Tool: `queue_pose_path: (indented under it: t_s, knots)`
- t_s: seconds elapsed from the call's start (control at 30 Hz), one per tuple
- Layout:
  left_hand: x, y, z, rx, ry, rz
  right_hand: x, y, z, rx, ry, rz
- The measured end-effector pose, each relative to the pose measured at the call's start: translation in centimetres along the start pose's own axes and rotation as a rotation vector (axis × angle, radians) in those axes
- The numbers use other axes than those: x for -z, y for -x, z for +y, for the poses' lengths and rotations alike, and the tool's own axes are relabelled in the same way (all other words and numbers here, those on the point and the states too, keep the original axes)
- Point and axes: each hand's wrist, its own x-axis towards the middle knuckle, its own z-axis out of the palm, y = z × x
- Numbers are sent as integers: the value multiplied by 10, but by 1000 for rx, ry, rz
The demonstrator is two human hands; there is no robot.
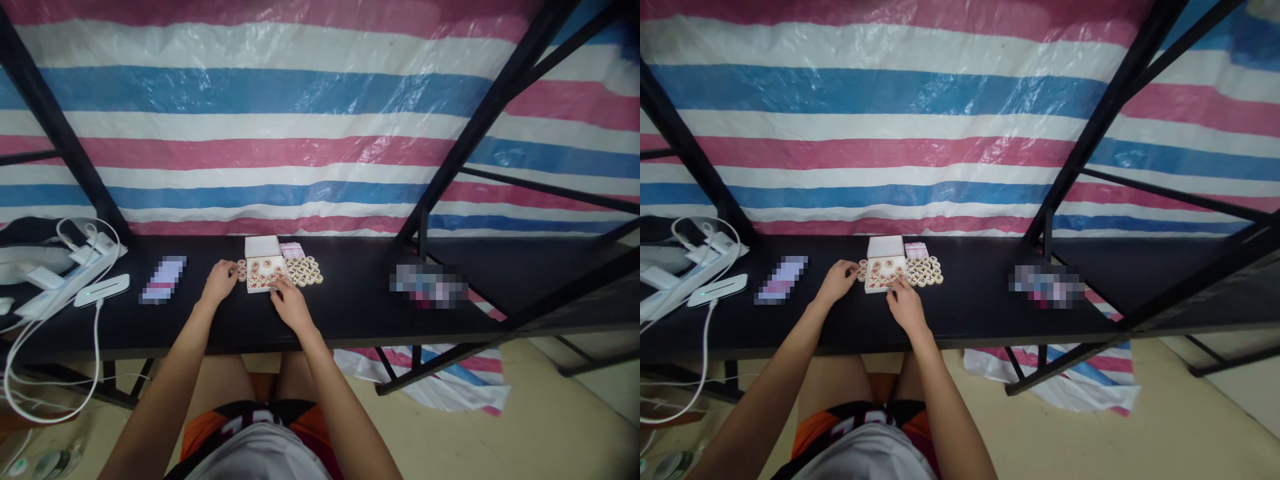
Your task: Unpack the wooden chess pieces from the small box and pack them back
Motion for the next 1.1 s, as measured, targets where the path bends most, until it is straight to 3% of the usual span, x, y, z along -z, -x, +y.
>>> queue_pose_path:
  t_s: [0.33,0.77,0.93,1.1]
  knots:
    - [5,0,1,37,29,-22,1,0,-1,-9,1,-7]
    - [13,-20,5,71,-187,-114,1,0,-1,-18,4,-18]
    - [13,-21,27,-62,-226,-70,0,0,-1,-6,5,-2]
    - [1,-27,64,-237,-280,-246,1,0,-1,2,13,-9]
